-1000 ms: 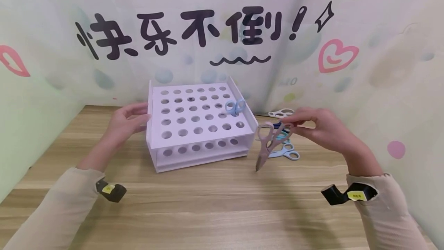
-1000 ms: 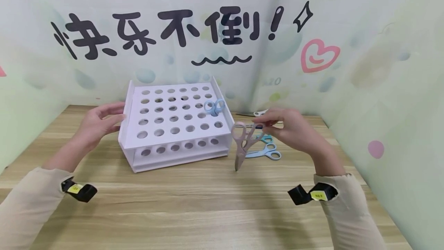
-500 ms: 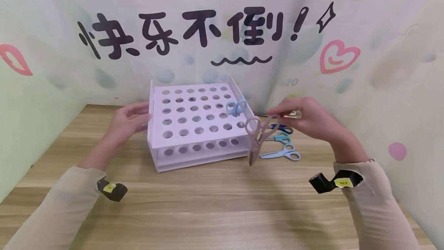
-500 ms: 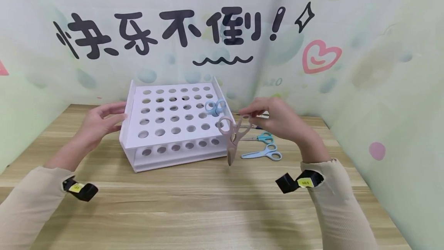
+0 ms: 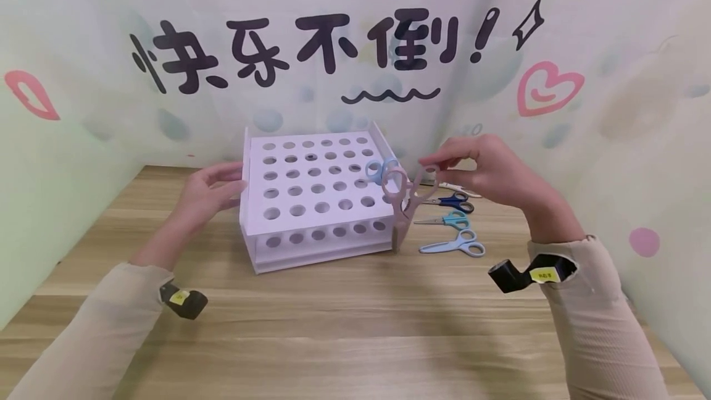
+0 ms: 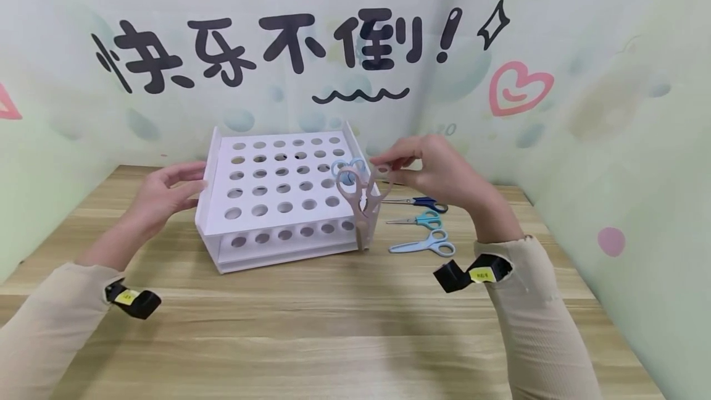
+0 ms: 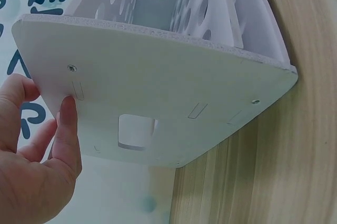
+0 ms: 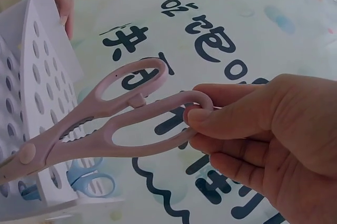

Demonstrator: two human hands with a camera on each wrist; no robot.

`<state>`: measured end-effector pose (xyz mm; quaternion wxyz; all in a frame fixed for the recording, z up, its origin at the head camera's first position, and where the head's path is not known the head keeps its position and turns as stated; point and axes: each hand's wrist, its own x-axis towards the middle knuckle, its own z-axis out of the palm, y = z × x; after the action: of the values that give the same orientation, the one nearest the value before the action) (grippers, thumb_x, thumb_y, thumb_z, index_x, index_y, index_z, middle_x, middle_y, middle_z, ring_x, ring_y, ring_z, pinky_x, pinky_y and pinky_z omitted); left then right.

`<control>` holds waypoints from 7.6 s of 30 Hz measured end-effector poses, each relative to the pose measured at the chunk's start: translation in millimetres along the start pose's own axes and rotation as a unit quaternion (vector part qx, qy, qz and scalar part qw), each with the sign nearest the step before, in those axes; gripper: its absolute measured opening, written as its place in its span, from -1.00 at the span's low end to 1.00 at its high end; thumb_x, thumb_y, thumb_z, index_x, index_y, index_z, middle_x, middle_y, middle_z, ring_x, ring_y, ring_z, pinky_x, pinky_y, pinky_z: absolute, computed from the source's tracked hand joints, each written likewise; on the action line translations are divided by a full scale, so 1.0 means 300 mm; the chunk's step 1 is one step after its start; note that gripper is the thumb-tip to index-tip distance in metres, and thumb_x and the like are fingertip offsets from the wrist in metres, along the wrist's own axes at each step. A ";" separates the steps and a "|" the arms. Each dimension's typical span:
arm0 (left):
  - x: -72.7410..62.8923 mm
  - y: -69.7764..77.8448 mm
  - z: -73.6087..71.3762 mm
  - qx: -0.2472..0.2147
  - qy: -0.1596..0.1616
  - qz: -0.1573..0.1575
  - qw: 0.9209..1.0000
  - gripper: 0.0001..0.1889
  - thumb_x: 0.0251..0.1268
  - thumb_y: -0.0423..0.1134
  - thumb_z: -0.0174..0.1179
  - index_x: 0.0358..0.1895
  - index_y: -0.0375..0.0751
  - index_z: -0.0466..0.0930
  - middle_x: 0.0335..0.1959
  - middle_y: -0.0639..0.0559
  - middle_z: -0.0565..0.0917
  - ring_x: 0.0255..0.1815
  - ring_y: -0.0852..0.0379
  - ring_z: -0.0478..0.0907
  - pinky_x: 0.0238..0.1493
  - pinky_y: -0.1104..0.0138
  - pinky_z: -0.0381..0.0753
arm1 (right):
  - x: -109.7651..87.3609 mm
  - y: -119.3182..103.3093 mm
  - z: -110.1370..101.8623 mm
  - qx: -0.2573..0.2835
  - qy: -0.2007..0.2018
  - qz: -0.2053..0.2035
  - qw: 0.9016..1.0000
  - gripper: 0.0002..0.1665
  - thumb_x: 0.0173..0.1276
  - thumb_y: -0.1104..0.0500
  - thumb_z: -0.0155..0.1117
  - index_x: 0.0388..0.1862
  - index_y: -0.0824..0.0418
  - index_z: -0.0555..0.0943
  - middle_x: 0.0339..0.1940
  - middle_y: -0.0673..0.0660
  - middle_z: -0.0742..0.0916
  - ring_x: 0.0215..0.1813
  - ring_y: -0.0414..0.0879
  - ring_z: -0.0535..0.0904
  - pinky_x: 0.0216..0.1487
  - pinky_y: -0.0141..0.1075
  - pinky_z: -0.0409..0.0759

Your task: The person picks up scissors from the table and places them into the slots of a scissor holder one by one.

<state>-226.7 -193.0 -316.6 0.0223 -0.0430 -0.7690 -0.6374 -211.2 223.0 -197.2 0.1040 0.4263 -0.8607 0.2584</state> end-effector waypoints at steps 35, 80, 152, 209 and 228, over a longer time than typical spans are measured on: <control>-0.003 0.007 0.007 -0.010 0.006 -0.009 1.000 -0.43 0.27 -0.27 0.13 0.30 -0.40 0.20 0.07 -0.21 0.36 -0.19 0.35 0.50 -0.14 0.39 0.62 | 0.138 -0.075 -0.123 0.035 0.111 -0.028 0.993 -0.68 0.05 0.57 0.26 -0.18 0.38 0.67 -0.32 -0.09 0.71 -0.27 -0.19 0.56 -0.16 -0.51 0.58; 0.001 -0.004 0.005 0.001 0.010 -0.016 1.000 -0.42 0.27 -0.24 0.13 0.32 -0.33 0.20 0.14 -0.28 0.34 -0.18 0.32 0.51 -0.13 0.37 0.63 | 0.400 0.028 0.025 0.135 0.135 0.080 0.978 -0.68 0.14 0.52 0.21 -0.10 0.39 0.63 -0.22 0.22 0.70 -0.25 -0.20 0.62 -0.13 -0.41 0.63; 0.008 0.001 0.009 -0.019 0.016 -0.009 1.000 -0.44 0.25 -0.29 0.14 0.29 -0.39 0.23 -0.01 -0.10 0.41 -0.19 0.32 0.52 -0.15 0.37 0.63 | 0.386 0.094 0.191 0.176 0.102 0.106 0.973 -0.69 0.13 0.47 0.28 -0.11 0.36 0.64 -0.20 0.21 0.71 -0.25 -0.06 0.62 -0.18 -0.40 0.64; 0.007 -0.010 0.015 -0.011 0.011 -0.005 1.000 -0.42 0.27 -0.24 0.14 0.30 -0.39 0.20 0.03 -0.14 0.38 -0.19 0.35 0.51 -0.15 0.41 0.62 | 0.271 0.203 0.113 0.173 0.046 0.154 0.972 -0.65 0.19 0.36 0.27 0.00 0.35 0.58 -0.13 0.22 0.66 -0.22 -0.16 0.59 -0.12 -0.42 0.61; 0.005 -0.006 0.004 -0.010 0.008 -0.008 1.000 -0.40 0.25 -0.23 0.16 0.31 -0.38 0.19 -0.02 -0.04 0.40 -0.19 0.36 0.52 -0.17 0.42 0.63 | -0.024 0.364 0.074 0.112 0.029 0.267 0.957 -0.61 0.27 0.19 0.24 0.06 0.30 0.55 -0.06 0.27 0.63 -0.16 -0.18 0.58 -0.15 -0.51 0.59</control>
<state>-228.2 -191.9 -318.5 0.0224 -0.0318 -0.7627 -0.6456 -291.8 271.2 -257.7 0.0079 0.1824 -0.9053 0.3836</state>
